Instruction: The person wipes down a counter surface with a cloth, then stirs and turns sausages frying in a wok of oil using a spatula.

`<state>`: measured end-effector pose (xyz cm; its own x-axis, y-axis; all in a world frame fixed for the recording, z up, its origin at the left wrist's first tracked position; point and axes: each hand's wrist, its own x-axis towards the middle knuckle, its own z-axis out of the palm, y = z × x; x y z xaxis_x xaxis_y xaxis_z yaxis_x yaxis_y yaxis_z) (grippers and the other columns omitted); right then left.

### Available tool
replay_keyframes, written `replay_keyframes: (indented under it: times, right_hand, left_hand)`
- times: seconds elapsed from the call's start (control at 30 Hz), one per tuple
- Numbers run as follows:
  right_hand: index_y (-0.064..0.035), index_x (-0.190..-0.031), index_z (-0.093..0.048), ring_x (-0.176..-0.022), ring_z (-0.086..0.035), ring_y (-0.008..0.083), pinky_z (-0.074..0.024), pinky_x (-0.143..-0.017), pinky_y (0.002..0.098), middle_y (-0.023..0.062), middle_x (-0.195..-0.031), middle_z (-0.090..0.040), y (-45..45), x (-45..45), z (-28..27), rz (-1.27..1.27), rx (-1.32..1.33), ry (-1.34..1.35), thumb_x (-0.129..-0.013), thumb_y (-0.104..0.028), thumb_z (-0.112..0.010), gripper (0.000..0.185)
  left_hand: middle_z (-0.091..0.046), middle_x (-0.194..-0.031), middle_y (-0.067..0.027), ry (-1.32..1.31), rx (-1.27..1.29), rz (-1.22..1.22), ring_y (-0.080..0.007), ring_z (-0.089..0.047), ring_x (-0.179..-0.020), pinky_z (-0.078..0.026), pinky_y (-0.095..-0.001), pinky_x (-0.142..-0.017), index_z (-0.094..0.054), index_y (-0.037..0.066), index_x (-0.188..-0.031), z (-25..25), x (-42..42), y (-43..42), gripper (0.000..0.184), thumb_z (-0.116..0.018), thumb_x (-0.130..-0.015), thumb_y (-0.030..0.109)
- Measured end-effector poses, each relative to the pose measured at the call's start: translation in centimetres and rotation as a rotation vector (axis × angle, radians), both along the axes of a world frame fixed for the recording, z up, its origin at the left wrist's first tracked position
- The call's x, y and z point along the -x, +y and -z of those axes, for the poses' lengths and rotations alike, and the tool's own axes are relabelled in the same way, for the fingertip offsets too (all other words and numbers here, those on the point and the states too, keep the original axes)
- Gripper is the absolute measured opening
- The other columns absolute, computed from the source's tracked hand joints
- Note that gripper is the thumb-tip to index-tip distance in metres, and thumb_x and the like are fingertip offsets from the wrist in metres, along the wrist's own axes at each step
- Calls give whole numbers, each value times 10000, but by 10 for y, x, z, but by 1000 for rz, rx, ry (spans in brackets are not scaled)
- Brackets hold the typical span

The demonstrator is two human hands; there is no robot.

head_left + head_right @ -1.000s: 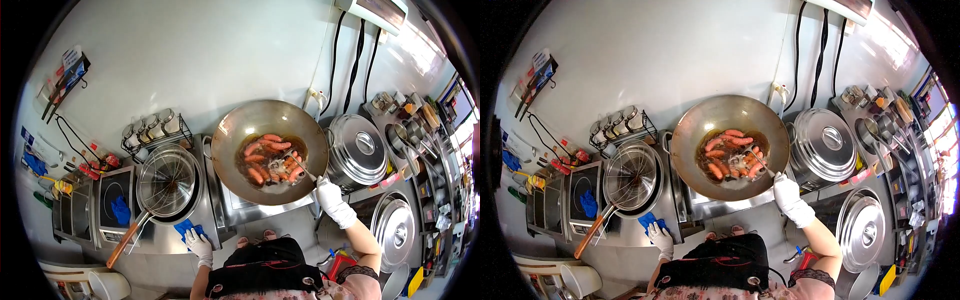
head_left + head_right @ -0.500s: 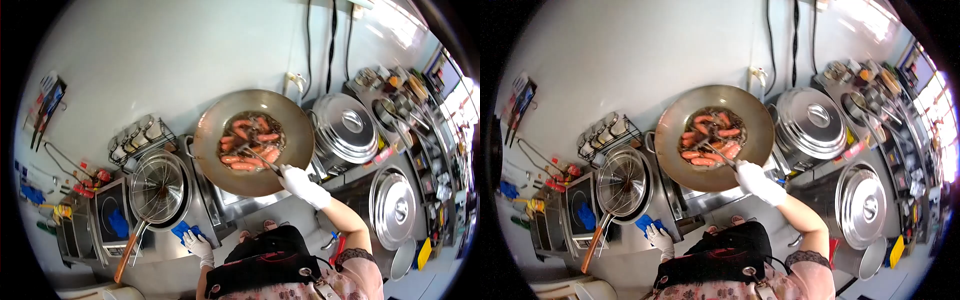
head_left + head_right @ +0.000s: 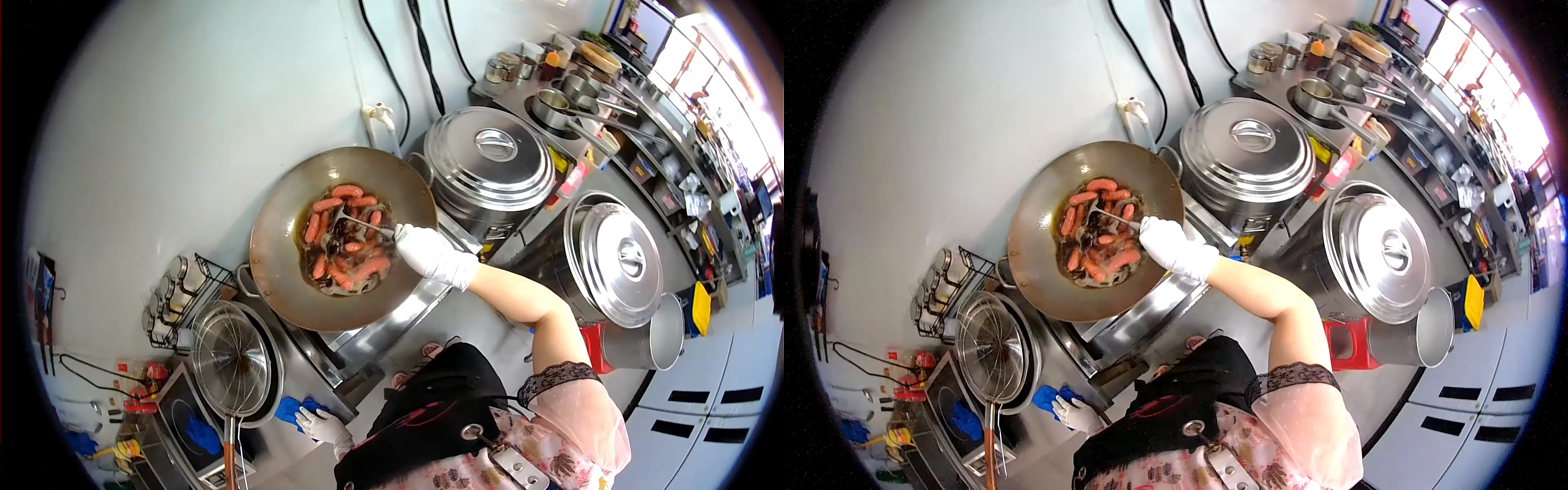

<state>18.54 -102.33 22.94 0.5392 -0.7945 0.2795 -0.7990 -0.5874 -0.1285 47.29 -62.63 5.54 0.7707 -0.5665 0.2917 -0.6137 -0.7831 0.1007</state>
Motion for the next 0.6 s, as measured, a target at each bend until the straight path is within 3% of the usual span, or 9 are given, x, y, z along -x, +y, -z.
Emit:
replay_keyframes:
  times: [0.13, 0.27, 0.33, 0.4, 0.47, 0.5, 0.6]
  right_hand:
    - [4, -844, -550, -627, -629, 329, -522, -573, 408, 169, -729, -606, 10, 25, -8, 31, -91, -84, -862, -81, -452, 131]
    - [10, -868, -561, -700, -631, 351, -512, -596, 437, 200, -748, -612, 45, 46, -58, -11, -195, -114, -880, -97, -412, 185]
    - [23, -892, -571, -696, -629, 344, -510, -589, 428, 192, -760, -617, 51, 53, -48, 40, -291, -121, -881, -97, -404, 205]
    - [7, -900, -555, -652, -617, 379, -497, -584, 441, 164, -731, -624, 56, 57, -31, 11, -145, -151, -820, -72, -455, 150]
    - [4, -897, -572, -557, -613, 324, -492, -503, 401, 151, -660, -606, 66, 57, -25, 37, -129, 183, -777, -67, -502, 156]
    - [-13, -858, -574, -490, -600, 275, -472, -441, 377, 130, -595, -583, 70, 52, -23, 26, -8, 212, -746, -71, -547, 128]
    - [-30, -825, -559, -526, -616, 288, -479, -466, 392, 129, -617, -595, 65, 42, -21, -119, -130, 46, -752, -107, -587, 110]
  left_hand:
    - [-433, -1347, -256, -26, 14, -3, -412, -410, -1236, -296, -497, -1046, -464, 1, -1313, 2, -1, 1, 491, -497, -888, 244]
    - [-426, -1352, -259, -21, 53, -29, -413, -396, -1247, -291, -491, -1052, -464, -6, -1311, 0, -1, 2, 490, -504, -881, 226]
    - [-423, -1356, -256, 43, 4, -13, -409, -376, -1262, -280, -489, -1060, -461, -4, -1316, -11, 4, -1, 499, -512, -875, 224]
    - [-406, -1373, -250, 56, 46, -54, -407, -356, -1275, -257, -494, -1071, -455, 4, -1324, -12, 5, -1, 508, -518, -869, 223]
    - [-382, -1394, -244, 80, 2, -53, -401, -347, -1280, -238, -499, -1079, -445, 7, -1330, -16, 6, -4, 515, -517, -865, 215]
    - [-366, -1407, -238, 112, 11, -63, -394, -336, -1289, -224, -497, -1087, -436, 9, -1335, -15, 6, -4, 520, -512, -864, 216]
    - [-375, -1402, -231, 86, 7, -65, -388, -331, -1293, -225, -495, -1087, -438, 7, -1331, -15, 6, -5, 516, -517, -862, 209]
